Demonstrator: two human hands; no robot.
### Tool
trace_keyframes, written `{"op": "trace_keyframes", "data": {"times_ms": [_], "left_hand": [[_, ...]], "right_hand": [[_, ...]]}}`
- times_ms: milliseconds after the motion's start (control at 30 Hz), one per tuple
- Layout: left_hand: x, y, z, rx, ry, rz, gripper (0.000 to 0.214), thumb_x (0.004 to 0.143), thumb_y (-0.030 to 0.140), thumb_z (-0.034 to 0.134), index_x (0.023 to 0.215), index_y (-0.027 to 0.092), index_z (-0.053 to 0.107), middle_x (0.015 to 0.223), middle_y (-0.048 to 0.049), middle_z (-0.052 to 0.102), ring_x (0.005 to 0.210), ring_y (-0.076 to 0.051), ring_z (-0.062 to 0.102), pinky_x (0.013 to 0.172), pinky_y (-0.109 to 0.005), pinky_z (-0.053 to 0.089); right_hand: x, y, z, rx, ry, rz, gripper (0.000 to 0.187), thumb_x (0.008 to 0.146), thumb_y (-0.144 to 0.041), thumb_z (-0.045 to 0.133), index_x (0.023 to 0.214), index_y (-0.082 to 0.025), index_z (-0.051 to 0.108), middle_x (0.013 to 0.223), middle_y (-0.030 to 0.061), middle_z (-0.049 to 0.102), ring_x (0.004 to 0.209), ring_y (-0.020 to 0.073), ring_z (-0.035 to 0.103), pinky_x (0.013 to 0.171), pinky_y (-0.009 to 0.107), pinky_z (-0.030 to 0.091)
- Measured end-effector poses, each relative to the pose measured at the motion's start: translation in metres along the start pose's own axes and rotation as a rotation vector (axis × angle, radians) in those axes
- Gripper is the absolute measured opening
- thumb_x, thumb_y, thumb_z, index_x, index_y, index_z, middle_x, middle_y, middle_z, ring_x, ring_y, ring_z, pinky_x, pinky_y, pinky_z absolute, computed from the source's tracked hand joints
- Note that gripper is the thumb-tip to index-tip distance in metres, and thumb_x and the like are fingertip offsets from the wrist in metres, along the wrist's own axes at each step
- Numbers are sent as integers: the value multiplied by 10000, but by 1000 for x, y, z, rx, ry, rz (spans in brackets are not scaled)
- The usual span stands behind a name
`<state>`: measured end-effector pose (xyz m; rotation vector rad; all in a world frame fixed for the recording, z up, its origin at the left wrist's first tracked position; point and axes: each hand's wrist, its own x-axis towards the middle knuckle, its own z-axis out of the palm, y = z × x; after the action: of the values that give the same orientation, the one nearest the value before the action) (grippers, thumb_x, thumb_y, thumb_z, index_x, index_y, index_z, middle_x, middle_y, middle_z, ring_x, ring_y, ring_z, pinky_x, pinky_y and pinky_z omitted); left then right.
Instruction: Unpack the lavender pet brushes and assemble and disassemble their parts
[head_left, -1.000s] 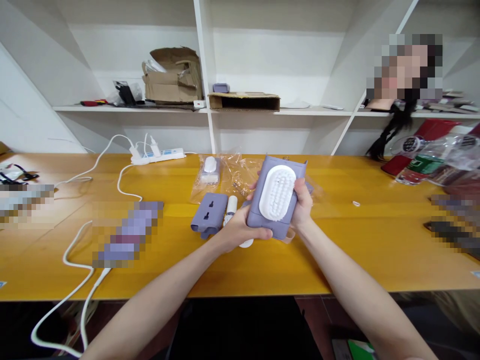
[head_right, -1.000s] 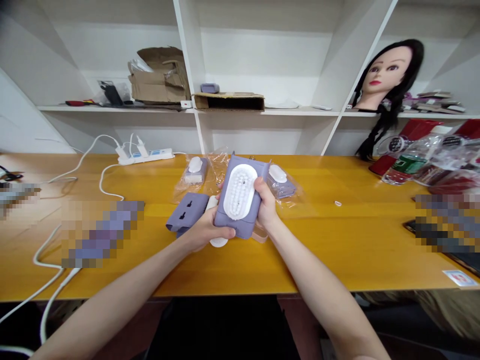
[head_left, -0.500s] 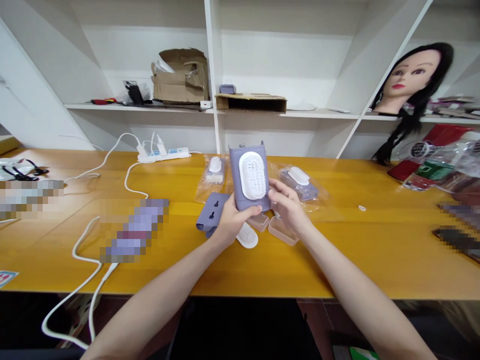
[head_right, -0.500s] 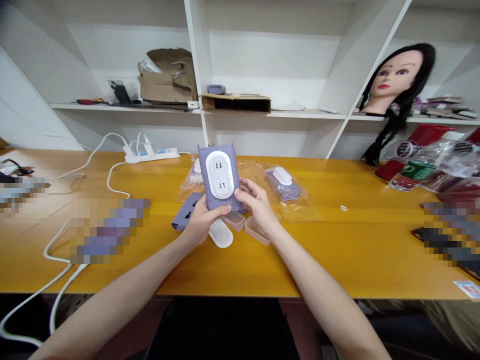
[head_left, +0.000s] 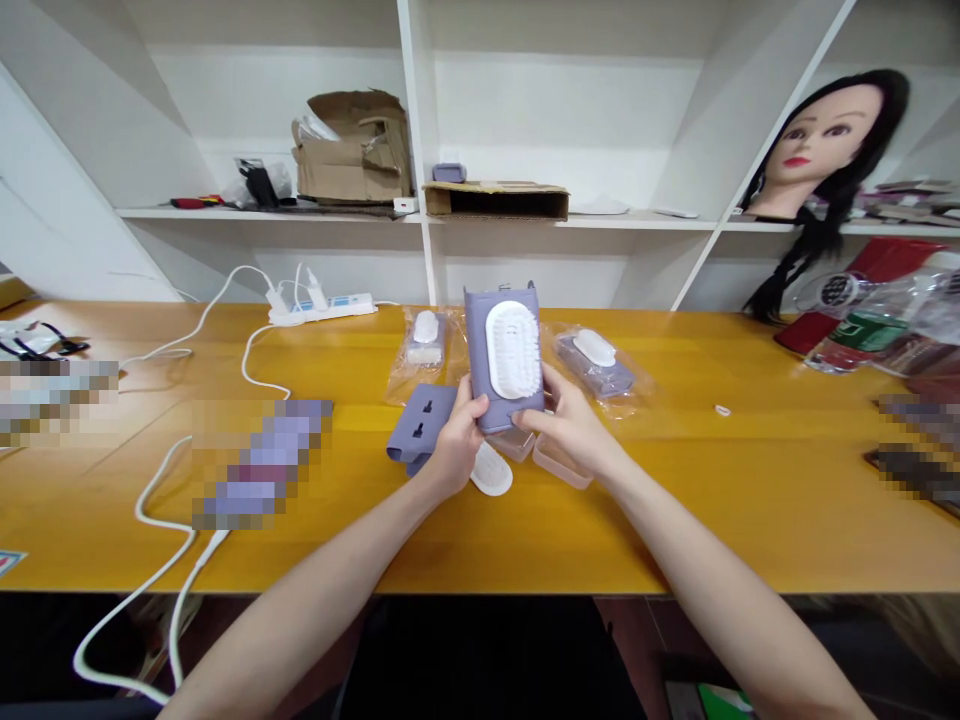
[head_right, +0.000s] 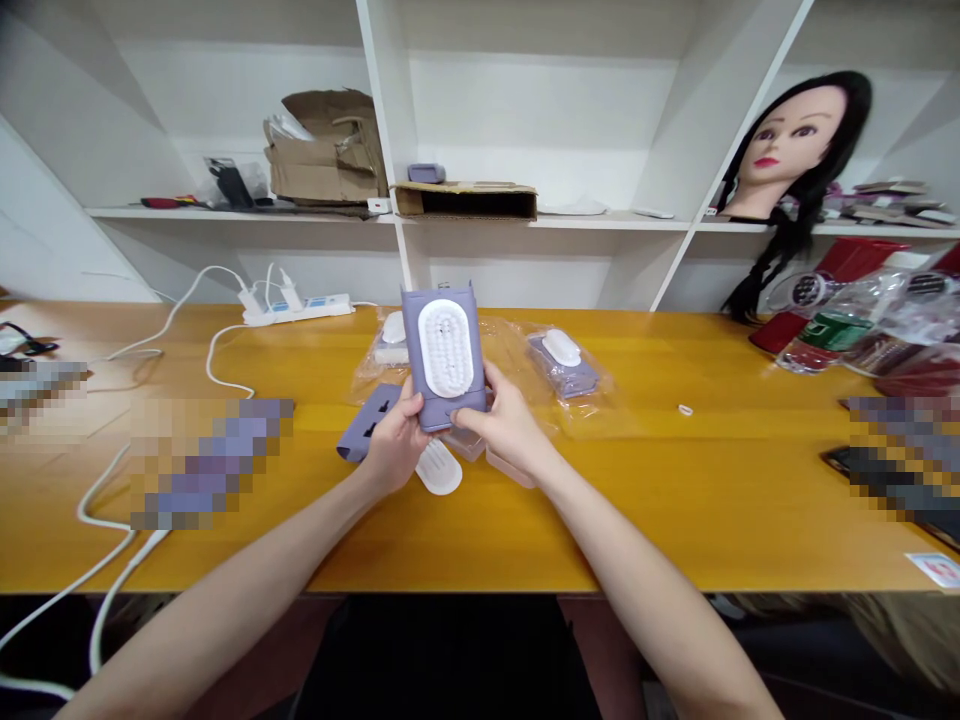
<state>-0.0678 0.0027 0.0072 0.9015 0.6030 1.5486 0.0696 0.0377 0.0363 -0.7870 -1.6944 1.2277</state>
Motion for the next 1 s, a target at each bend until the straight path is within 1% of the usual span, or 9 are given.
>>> {"op": "trace_keyframes", "data": {"times_ms": [133,200,267,467,567,700,833,900,1000], "left_hand": [[0,-1,-1,53,23,2,532,767,318,543,1284,234,446,1159,-53,623,1034,-231,581,776,-315,467],[-1,-1,-2,70,32,-17,531,767,340,527,1281,235,445,1122,-53,629,944,-219,590,664,-290,440],[-1,-1,-2,67,28,-31,535,766,347,510,1285,240,436,1097,-50,630,882,-208,587,605,-278,402],[0,0,-2,40,33,-9,586,712,296,500,1289,232,421,1052,-43,624,719,-161,520,597,-280,366],[0,0,-1,53,46,-23,604,662,283,514,1258,221,437,1010,-43,614,689,-151,502,585,-273,354],[0,-3,-2,144,53,-1,583,604,220,559,1177,224,458,989,-20,602,742,-149,527,635,-266,385],[2,-7,-4,255,58,86,491,595,153,563,1076,212,485,982,-10,600,863,-167,545,775,-290,435],[2,-9,-5,315,61,131,483,611,142,554,1085,205,481,1026,-24,603,951,-191,552,846,-316,442],[2,-12,-6,407,54,192,506,679,149,550,1173,198,453,1147,-56,588,1076,-217,540,930,-345,426]], "right_hand": [[-2,-1,4,95,-9,164,412,574,-178,677,971,-190,565,956,40,664,867,210,605,779,361,488],[-3,0,5,125,-10,179,388,584,-186,674,949,-201,544,861,12,643,747,175,582,663,321,470],[-3,1,6,142,-17,177,385,603,-196,672,957,-214,522,784,-14,610,648,146,542,582,294,433],[-1,5,5,171,-20,121,436,624,-202,646,1034,-226,499,753,-33,568,607,124,485,541,269,377],[0,6,6,181,-9,119,439,621,-199,629,1038,-230,496,757,-37,552,594,116,454,541,266,363],[1,6,7,198,-27,85,453,605,-175,620,1038,-228,501,825,-30,549,621,109,437,570,264,370],[0,7,8,202,-53,55,480,609,-132,586,1070,-233,495,755,-49,507,639,119,438,608,267,385],[-1,7,10,203,-44,46,478,621,-125,572,1079,-230,488,725,-55,485,665,129,457,645,272,402],[-2,7,11,183,-13,38,470,615,-124,566,1068,-222,484,725,-49,494,725,149,490,714,291,425]]}}
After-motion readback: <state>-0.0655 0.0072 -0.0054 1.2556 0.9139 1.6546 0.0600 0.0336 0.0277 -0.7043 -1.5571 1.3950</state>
